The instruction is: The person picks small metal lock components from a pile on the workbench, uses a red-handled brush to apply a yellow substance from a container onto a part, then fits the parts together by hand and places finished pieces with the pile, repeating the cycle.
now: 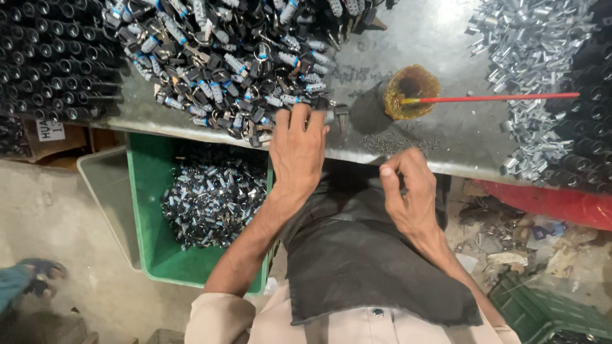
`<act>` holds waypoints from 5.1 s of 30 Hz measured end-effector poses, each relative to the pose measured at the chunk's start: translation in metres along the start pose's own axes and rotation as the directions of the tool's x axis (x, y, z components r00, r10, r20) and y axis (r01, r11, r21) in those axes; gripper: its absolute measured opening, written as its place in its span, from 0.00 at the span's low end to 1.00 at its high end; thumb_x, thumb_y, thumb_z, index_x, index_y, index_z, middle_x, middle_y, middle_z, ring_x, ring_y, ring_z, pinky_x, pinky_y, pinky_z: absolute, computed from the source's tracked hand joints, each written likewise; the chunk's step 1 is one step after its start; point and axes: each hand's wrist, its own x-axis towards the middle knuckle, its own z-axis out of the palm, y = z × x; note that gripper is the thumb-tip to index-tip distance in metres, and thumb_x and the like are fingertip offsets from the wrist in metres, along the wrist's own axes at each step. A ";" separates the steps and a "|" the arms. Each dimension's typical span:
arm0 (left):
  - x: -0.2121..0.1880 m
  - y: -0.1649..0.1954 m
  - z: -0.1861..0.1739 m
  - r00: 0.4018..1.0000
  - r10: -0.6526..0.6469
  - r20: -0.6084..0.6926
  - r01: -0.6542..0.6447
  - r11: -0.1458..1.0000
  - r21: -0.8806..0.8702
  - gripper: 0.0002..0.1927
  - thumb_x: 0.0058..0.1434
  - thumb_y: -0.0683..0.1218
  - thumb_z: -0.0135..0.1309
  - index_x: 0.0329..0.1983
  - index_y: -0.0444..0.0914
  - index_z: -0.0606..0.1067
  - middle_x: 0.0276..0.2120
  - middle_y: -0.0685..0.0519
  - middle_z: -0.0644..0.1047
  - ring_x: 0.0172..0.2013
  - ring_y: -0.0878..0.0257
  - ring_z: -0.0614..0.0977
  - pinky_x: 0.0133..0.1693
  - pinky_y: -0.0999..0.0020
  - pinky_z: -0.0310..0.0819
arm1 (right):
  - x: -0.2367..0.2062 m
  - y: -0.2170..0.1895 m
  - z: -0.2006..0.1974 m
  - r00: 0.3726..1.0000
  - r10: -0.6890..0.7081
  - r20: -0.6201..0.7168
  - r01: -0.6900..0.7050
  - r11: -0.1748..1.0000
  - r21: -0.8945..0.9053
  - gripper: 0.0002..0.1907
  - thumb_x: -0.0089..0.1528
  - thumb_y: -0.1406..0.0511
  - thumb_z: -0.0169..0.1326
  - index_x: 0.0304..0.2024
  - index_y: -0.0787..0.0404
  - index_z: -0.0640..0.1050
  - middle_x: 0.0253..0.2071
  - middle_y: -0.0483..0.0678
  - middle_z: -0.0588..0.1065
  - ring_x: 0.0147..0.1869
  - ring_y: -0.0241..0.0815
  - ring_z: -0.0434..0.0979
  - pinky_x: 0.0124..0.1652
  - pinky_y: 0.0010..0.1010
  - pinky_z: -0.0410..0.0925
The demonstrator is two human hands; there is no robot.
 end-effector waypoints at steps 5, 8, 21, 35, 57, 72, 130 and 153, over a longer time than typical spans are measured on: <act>0.003 -0.011 -0.030 0.954 0.167 -0.250 -0.222 0.952 -0.210 0.15 0.54 0.40 0.63 0.42 0.38 0.71 0.45 0.48 0.75 0.50 0.48 0.74 0.49 0.52 0.73 | 0.001 0.002 -0.002 0.996 0.087 0.009 -0.087 0.995 0.042 0.04 0.67 0.72 0.55 0.40 0.65 0.72 0.37 0.47 0.70 0.35 0.36 0.69 0.35 0.27 0.64; -0.011 -0.015 -0.041 0.980 -0.197 -0.012 0.075 0.428 -0.901 0.11 0.64 0.39 0.56 0.45 0.40 0.67 0.41 0.48 0.78 0.40 0.58 0.73 0.44 0.60 0.72 | 0.002 0.001 -0.002 0.989 0.147 0.003 -0.146 0.986 0.085 0.05 0.64 0.72 0.58 0.40 0.65 0.74 0.37 0.45 0.70 0.36 0.33 0.70 0.33 0.24 0.65; -0.074 0.034 0.013 0.831 0.062 0.552 0.468 -0.613 -0.636 0.15 0.85 0.49 0.45 0.62 0.33 0.70 0.36 0.60 0.67 0.37 0.70 0.71 0.51 0.61 0.76 | 0.001 -0.003 0.000 0.997 0.070 -0.017 -0.055 0.899 0.434 0.08 0.63 0.79 0.61 0.42 0.67 0.77 0.43 0.46 0.72 0.44 0.31 0.67 0.47 0.22 0.66; -0.071 0.044 0.000 0.766 -0.029 0.643 0.539 -0.518 -0.665 0.13 0.73 0.45 0.54 0.58 0.39 0.70 0.45 0.56 0.73 0.37 0.70 0.73 0.35 0.74 0.69 | 0.001 -0.009 0.004 0.982 0.172 0.075 -0.184 0.810 0.557 0.07 0.62 0.79 0.62 0.40 0.68 0.78 0.43 0.46 0.71 0.45 0.29 0.71 0.46 0.21 0.70; -0.039 0.037 0.010 0.828 -0.074 0.556 0.508 -0.322 -0.799 0.14 0.73 0.46 0.54 0.56 0.34 0.72 0.38 0.51 0.79 0.35 0.68 0.77 0.38 0.73 0.74 | 0.051 0.007 -0.064 0.943 0.168 -0.288 -0.045 0.920 0.388 0.14 0.71 0.72 0.62 0.57 0.68 0.74 0.42 0.51 0.77 0.43 0.42 0.81 0.39 0.23 0.76; -0.022 0.046 0.042 0.788 0.025 0.615 0.451 -0.704 -0.549 0.13 0.74 0.49 0.53 0.55 0.37 0.72 0.34 0.54 0.76 0.31 0.69 0.73 0.39 0.69 0.71 | 0.018 0.023 -0.061 0.869 0.162 -0.468 0.065 0.900 0.432 0.07 0.77 0.74 0.59 0.50 0.77 0.75 0.42 0.60 0.79 0.42 0.50 0.85 0.44 0.33 0.80; -0.050 0.027 -0.022 0.793 -0.061 0.606 0.508 -0.482 -0.714 0.13 0.73 0.43 0.50 0.59 0.39 0.69 0.40 0.53 0.73 0.38 0.67 0.74 0.41 0.70 0.74 | 0.015 -0.015 0.003 0.999 0.023 0.041 -0.037 0.930 0.366 0.09 0.60 0.77 0.63 0.41 0.66 0.78 0.43 0.47 0.73 0.43 0.33 0.71 0.44 0.25 0.67; -0.054 0.025 -0.014 0.804 -0.031 0.594 0.562 -0.287 -0.776 0.16 0.72 0.46 0.53 0.59 0.33 0.71 0.40 0.52 0.79 0.36 0.68 0.77 0.40 0.72 0.74 | 0.024 0.009 -0.022 0.951 0.289 0.108 -0.183 0.247 0.952 0.21 0.68 0.76 0.57 0.59 0.60 0.66 0.38 0.49 0.71 0.39 0.40 0.77 0.33 0.24 0.71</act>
